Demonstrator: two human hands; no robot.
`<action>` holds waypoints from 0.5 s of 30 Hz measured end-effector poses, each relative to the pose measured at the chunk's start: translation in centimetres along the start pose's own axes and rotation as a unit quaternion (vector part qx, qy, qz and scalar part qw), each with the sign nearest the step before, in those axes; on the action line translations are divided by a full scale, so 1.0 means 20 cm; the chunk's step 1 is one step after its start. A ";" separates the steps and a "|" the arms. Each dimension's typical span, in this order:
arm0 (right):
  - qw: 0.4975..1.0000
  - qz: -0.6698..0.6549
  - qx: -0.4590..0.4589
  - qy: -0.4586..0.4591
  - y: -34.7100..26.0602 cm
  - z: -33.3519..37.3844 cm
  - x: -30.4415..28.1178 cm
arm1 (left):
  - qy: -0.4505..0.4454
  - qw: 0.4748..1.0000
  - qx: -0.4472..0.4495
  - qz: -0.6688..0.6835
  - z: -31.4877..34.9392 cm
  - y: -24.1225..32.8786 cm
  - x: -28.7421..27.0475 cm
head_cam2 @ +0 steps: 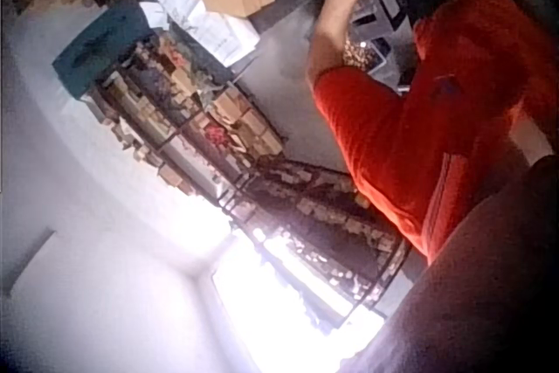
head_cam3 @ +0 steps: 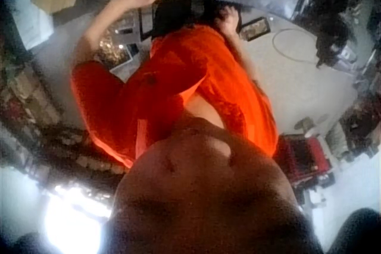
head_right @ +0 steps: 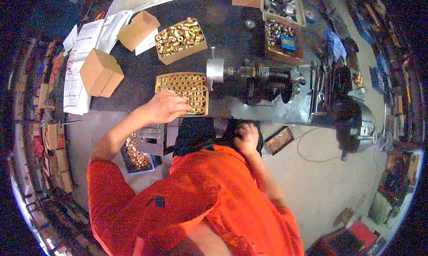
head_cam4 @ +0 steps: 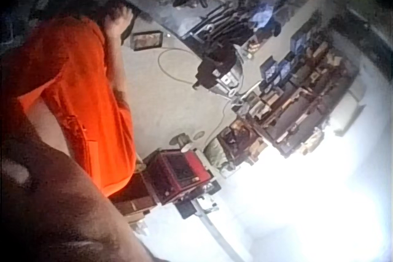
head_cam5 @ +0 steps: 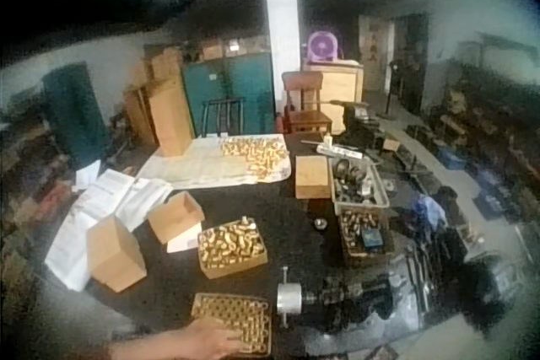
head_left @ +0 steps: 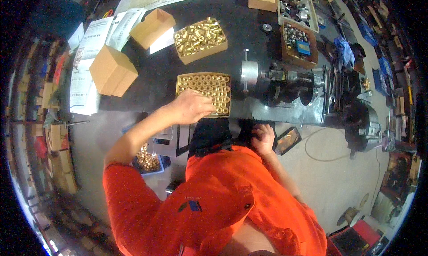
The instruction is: The person repeatedly picks up brass-colored bullet casings from a cardboard box and places them into a white tray with circular indentations. The person arranges the casings in neat rows within the tray.
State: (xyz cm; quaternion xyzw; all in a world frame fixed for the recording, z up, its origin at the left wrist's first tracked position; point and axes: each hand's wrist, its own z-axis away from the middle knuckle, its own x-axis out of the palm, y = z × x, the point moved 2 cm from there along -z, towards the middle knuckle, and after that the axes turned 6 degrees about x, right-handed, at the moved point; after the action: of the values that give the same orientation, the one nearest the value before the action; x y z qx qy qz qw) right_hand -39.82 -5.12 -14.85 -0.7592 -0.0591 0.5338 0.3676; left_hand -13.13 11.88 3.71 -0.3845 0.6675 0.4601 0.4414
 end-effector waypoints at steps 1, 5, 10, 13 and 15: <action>1.000 0.001 -0.002 -0.001 0.00 0.00 0.00 | 0.022 1.000 0.004 0.022 0.00 -0.01 -0.01; 1.000 0.004 0.006 0.004 0.01 0.01 0.01 | 0.087 0.989 -0.109 -0.057 -0.08 -0.22 -0.19; 1.000 -0.006 -0.005 0.007 0.01 0.01 0.01 | 0.100 0.955 -0.262 -0.094 -0.18 -0.62 -0.27; 0.998 -0.003 -0.039 0.045 0.00 0.00 0.00 | 0.017 0.958 -0.270 -0.091 -0.28 -0.69 -0.24; 0.998 -0.018 -0.035 0.045 -0.01 0.00 -0.01 | -0.019 0.960 -0.268 -0.077 -0.31 -0.72 -0.23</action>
State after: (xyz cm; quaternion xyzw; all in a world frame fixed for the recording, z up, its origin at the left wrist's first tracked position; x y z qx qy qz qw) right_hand -39.85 -5.04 -14.64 -0.7935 -0.0749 0.4902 0.3528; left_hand 0.04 2.39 5.36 -0.5301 0.4797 0.5940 0.3689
